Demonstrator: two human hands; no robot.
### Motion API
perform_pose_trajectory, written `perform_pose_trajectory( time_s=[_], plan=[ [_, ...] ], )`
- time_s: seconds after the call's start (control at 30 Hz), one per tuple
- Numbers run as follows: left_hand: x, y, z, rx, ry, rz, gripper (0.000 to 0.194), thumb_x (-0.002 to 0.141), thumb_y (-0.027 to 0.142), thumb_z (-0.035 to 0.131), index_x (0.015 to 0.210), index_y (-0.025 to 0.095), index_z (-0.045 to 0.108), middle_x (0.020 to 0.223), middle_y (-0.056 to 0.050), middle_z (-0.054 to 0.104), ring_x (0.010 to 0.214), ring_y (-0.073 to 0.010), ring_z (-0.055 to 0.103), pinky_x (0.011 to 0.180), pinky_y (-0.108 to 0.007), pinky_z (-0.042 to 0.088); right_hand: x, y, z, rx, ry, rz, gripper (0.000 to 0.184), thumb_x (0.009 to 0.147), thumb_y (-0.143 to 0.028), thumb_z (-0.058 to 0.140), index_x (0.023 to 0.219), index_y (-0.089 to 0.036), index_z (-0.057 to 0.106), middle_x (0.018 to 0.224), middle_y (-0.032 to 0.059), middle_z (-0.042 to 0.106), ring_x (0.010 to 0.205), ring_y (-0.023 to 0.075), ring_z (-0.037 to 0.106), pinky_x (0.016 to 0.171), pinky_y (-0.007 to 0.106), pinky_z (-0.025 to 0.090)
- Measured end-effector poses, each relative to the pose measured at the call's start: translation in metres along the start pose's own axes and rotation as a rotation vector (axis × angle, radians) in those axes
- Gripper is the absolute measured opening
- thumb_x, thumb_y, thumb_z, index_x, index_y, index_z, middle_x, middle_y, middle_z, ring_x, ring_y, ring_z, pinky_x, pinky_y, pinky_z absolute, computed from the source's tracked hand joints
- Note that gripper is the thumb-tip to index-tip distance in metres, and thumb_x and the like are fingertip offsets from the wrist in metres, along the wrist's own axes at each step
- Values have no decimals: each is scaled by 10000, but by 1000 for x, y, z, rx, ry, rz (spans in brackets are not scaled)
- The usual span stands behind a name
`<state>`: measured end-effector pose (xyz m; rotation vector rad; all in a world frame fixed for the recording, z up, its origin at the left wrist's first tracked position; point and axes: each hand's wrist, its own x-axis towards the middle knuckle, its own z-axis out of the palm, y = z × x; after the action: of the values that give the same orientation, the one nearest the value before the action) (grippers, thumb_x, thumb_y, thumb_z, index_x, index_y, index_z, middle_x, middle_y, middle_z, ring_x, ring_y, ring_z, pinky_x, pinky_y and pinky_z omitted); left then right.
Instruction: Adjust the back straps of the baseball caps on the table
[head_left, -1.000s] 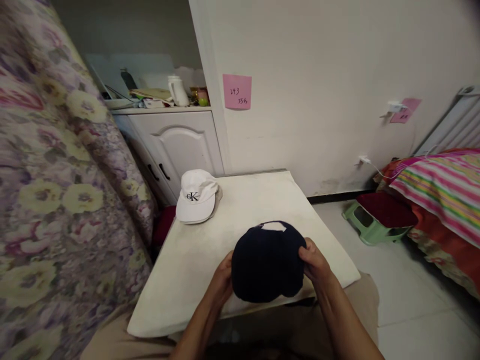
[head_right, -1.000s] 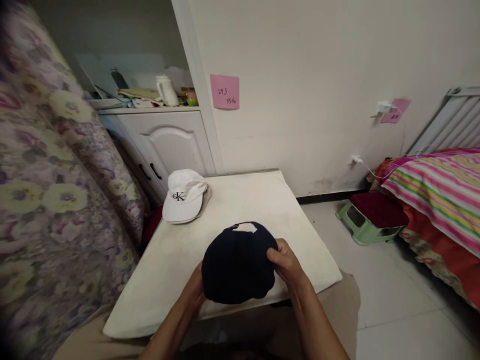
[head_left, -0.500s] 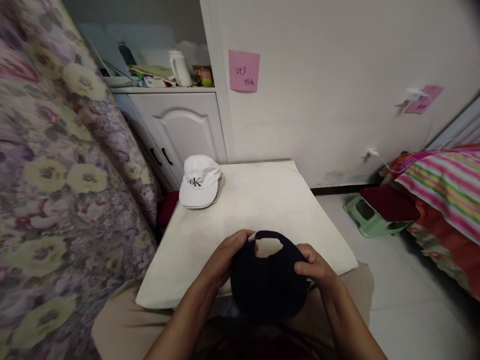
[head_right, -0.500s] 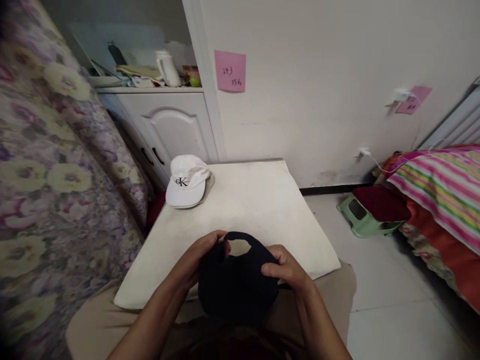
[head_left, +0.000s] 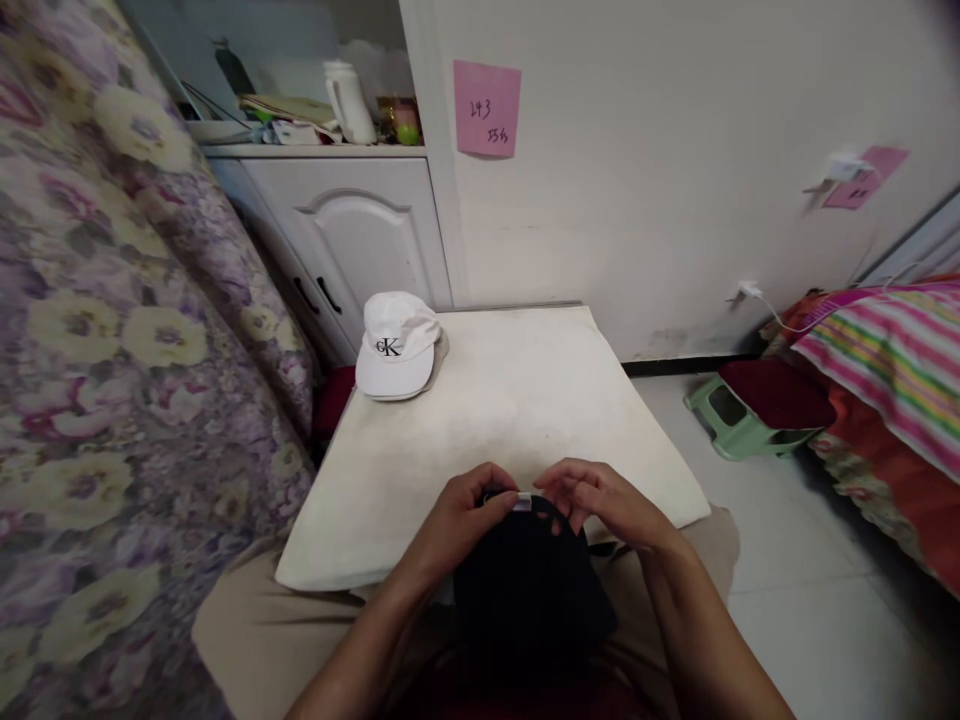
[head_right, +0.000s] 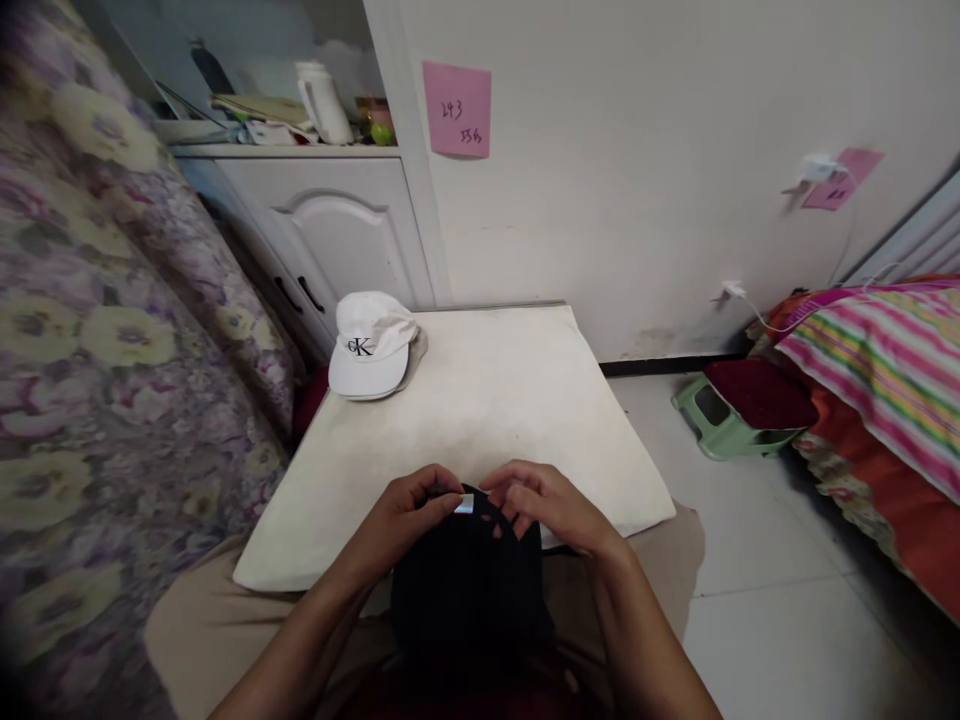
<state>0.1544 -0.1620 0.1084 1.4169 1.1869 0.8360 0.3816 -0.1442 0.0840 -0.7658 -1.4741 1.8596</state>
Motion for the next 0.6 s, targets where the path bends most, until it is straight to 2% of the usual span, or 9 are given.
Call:
perform_pose_trajectory(
  time_s=[0.1,0.2,0.4,0.6],
  plan=[
    [-2,-2,3,-59,12,-28,164,811,342,658,803,179,663,721,13,596,653,-136,493,596,-230,358,6,-7,12,-108,-10,19,258,873,-409,648,968,-171,676,762,10,680,611,118,621,581,224,444],
    [-5,-4,3,-180,-14,-80,191,809,365,660,806,174,647,706,21,572,619,-119,465,575,-223,337,9,-6,21,-145,6,13,218,886,-377,632,853,-164,658,689,-11,663,529,90,568,552,215,405],
    [-9,-3,-4,-320,-138,-157,183,774,319,662,875,167,655,733,13,580,638,-121,470,579,-223,335,9,1,21,-116,35,7,218,884,-368,634,832,-156,632,635,-28,614,473,70,477,481,196,335],
    [-10,-4,-7,-353,-228,-150,168,744,267,653,884,174,666,767,2,596,684,-141,474,614,-243,342,9,3,19,-46,59,0,197,884,-339,640,823,-153,625,629,-24,606,482,65,446,483,197,301]
  ],
)
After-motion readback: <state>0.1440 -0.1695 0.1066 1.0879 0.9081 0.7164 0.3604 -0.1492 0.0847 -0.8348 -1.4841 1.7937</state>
